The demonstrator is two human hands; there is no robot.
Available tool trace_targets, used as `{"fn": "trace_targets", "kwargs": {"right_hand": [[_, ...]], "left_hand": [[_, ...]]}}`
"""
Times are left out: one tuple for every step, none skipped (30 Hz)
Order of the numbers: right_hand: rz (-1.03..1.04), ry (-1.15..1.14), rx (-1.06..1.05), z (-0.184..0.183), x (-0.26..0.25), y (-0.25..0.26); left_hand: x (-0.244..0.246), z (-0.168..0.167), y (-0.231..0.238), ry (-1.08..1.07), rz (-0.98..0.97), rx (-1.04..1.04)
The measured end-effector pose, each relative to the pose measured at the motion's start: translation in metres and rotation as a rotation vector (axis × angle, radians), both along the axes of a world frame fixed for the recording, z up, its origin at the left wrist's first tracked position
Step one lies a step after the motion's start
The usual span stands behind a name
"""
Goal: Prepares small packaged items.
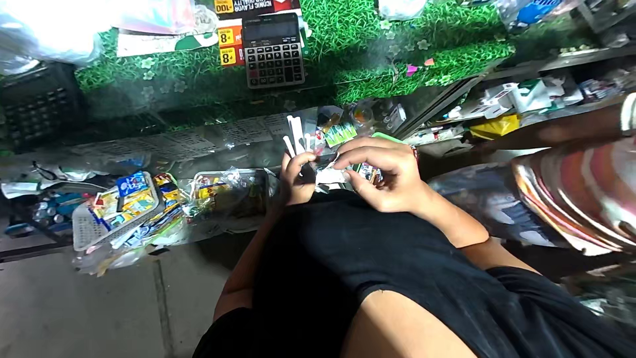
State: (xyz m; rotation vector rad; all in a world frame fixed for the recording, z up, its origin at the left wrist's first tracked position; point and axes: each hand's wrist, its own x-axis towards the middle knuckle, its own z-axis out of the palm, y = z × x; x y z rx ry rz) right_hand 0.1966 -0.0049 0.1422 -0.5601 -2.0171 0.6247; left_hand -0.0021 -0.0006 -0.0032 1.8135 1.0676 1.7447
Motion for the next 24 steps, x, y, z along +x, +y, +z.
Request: {"fn": "trace_targets", "kwargs": {"right_hand": [[-0.002,-0.005,0.000,0.000,-0.001,0.000],[-0.003,-0.007,0.000,0.001,-0.001,0.000],[-0.006,-0.006,-0.001,0.001,-0.002,0.000],[-0.008,-0.005,-0.004,0.002,-0.003,0.000],[-0.013,-0.006,-0.006,0.002,-0.004,-0.001],[-0.018,-0.006,-0.008,0.002,-0.005,-0.001],[-0.023,-0.008,-0.012,0.002,-0.005,-0.001],[-0.024,-0.011,-0.020,0.002,-0.006,-0.001],[-0.022,-0.014,-0.028,0.002,-0.006,-0.002],[-0.021,-0.018,-0.036,0.003,-0.007,-0.002],[-0.020,-0.022,-0.041,0.003,-0.007,-0.002],[-0.019,-0.025,-0.044,0.003,-0.007,-0.003],[-0.018,-0.029,-0.043,0.003,-0.007,-0.003],[-0.016,-0.030,-0.044,0.003,-0.008,-0.003],[-0.016,-0.030,-0.045,0.003,-0.008,-0.003],[-0.017,-0.030,-0.046,0.003,-0.008,-0.003],[-0.020,-0.033,-0.049,0.003,-0.008,-0.004],[-0.024,-0.037,-0.053,0.003,-0.008,-0.004],[-0.030,-0.042,-0.053,0.003,-0.008,-0.005],[-0.037,-0.046,-0.051,0.003,-0.008,-0.005],[-0.044,-0.049,-0.047,0.003,-0.008,-0.005],[-0.049,-0.051,-0.046,0.003,-0.008,-0.005],[-0.056,-0.053,-0.045,0.003,-0.008,-0.006],[-0.059,-0.056,-0.045,0.002,-0.008,-0.006]], "left_hand": [[-0.001,-0.002,0.000,0.001,-0.006,0.005],[-0.002,-0.004,0.001,-0.003,-0.005,0.016],[-0.002,-0.005,0.002,0.000,-0.002,0.026],[-0.002,-0.006,0.002,0.004,0.004,0.032],[-0.002,-0.005,0.001,0.006,0.008,0.032],[-0.002,-0.004,0.000,0.007,0.007,0.030],[-0.002,-0.004,0.000,0.005,0.003,0.028],[-0.002,-0.003,0.000,0.000,0.001,0.042],[-0.001,-0.002,0.002,-0.011,0.001,0.064],[0.001,-0.002,0.005,-0.028,0.003,0.096],[0.001,-0.001,0.006,-0.034,0.002,0.112],[0.000,-0.001,0.007,-0.034,-0.001,0.114],[-0.001,-0.001,0.007,-0.027,-0.010,0.111],[-0.003,-0.001,0.007,-0.024,-0.015,0.113],[-0.004,-0.002,0.006,-0.015,-0.015,0.116],[-0.006,-0.002,0.005,0.001,-0.013,0.111],[-0.008,-0.002,0.003,0.026,-0.012,0.095],[-0.012,-0.002,-0.002,0.061,-0.011,0.060],[-0.014,-0.001,-0.004,0.089,-0.009,0.038],[-0.014,0.000,-0.006,0.102,-0.005,0.025],[-0.014,0.002,-0.007,0.111,0.001,0.017],[-0.014,0.004,-0.008,0.116,0.006,0.012],[-0.013,0.006,-0.008,0.115,0.009,0.009],[-0.012,0.007,-0.008,0.113,0.009,0.008]]}}
